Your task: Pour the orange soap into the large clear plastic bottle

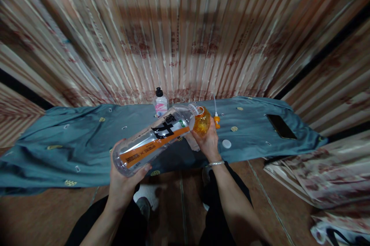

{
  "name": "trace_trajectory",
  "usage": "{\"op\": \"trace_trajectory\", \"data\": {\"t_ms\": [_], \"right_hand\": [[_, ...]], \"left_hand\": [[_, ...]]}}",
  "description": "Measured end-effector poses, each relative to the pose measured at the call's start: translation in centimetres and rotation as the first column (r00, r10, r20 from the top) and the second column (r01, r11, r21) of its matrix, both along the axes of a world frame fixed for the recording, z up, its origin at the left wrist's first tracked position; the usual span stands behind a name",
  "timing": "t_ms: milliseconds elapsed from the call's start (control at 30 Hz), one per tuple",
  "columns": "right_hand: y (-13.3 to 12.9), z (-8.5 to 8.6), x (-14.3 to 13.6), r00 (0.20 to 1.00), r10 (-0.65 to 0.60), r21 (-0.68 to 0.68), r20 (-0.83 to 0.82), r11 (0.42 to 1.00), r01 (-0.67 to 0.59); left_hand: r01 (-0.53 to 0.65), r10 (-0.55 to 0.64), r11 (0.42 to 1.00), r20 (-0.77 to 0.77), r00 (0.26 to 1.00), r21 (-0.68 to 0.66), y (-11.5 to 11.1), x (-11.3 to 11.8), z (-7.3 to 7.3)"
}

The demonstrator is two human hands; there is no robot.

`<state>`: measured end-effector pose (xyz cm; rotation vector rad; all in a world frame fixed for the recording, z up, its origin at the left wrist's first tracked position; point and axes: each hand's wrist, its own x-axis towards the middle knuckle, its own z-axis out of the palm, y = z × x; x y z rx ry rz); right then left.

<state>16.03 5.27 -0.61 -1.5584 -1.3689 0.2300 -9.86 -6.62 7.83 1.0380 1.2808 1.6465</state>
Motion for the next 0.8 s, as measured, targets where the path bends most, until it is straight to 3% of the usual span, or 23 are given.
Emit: {"op": "trace_trajectory", "data": {"t_ms": [800], "right_hand": [[0.01, 0.08, 0.01, 1.000, -0.007, -0.014, 0.013, 1.000, 0.007]], "left_hand": [[-0.010, 0.010, 1.000, -0.007, 1.000, 0.007, 0.09, 0.04, -0.11]]}}
